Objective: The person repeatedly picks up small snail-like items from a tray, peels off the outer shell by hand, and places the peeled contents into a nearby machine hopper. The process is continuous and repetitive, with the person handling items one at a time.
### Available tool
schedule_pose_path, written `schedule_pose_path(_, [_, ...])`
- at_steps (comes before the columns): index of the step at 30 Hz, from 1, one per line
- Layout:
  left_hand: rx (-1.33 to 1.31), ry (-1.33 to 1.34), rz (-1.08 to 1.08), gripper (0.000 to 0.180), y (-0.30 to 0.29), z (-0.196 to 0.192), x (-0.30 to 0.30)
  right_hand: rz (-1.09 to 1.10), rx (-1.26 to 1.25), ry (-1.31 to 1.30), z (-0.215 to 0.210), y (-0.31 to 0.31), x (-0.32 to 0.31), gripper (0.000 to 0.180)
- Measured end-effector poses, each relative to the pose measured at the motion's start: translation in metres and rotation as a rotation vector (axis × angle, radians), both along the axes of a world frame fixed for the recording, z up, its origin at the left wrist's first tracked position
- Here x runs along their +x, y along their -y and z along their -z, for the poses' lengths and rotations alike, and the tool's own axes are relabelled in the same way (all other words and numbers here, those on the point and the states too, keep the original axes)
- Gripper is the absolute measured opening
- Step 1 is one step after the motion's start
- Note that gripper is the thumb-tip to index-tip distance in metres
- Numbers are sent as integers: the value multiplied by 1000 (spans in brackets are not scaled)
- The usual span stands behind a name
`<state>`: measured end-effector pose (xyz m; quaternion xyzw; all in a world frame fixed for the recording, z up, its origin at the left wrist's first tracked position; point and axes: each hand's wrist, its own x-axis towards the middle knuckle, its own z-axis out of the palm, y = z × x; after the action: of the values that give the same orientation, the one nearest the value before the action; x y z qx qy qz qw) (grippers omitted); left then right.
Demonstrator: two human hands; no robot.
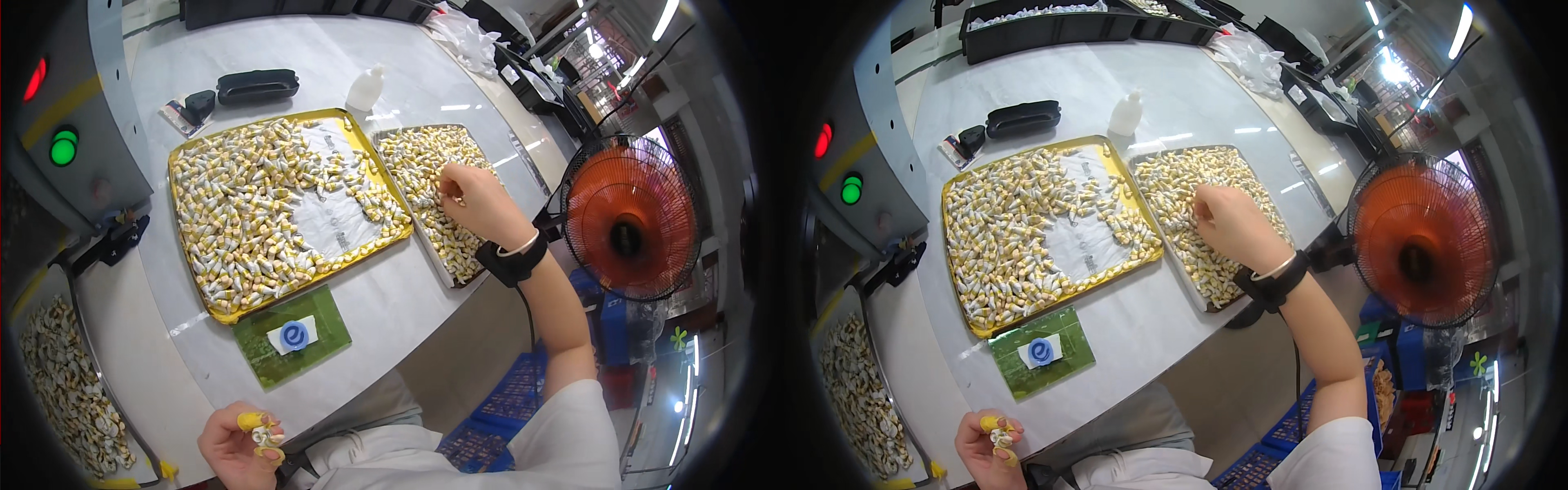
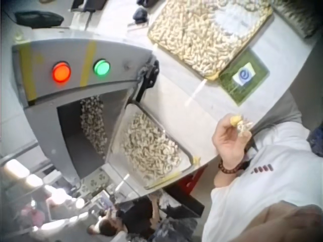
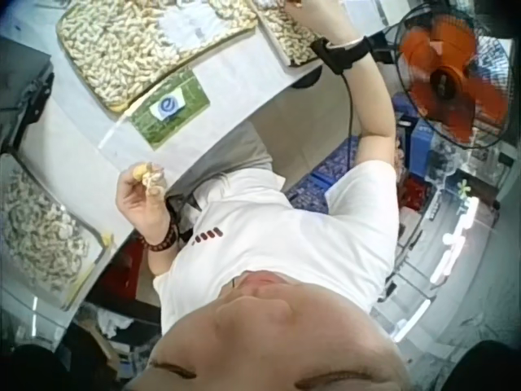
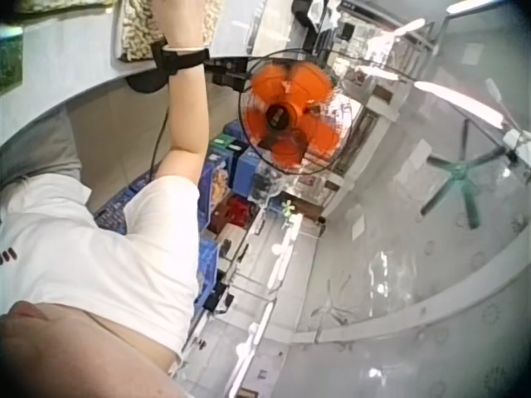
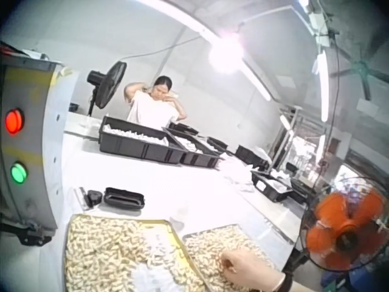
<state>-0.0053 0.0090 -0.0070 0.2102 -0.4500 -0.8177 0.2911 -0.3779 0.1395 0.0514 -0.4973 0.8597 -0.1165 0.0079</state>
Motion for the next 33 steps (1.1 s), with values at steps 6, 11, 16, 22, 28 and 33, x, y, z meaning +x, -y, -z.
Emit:
schedule_pose_path(6, [49, -21, 44, 38, 4, -6, -2, -307, -328, 671, -26, 11, 61, 13])
schedule_pose_path(11, [104, -30, 51, 37, 5, -9, -2, -419, -151, 797, -23, 46, 130, 18])
schedule_pose_path(16, [174, -80, 70, 31, 8, 5, 2, -654, -147, 419, -3, 62, 138, 27])
schedule_pose_path(22, [185, -155, 82, 32, 12, 2, 2, -766, -61, 175, 1, 66, 143, 31])
schedule_pose_path(28, [163, -54, 68, 40, 11, -3, -1, -778, -70, 141, 2, 62, 141, 26])
schedule_pose_path(33, [159, -141, 101, 33, 13, 2, 0, -814, -57, 17, 7, 62, 145, 25])
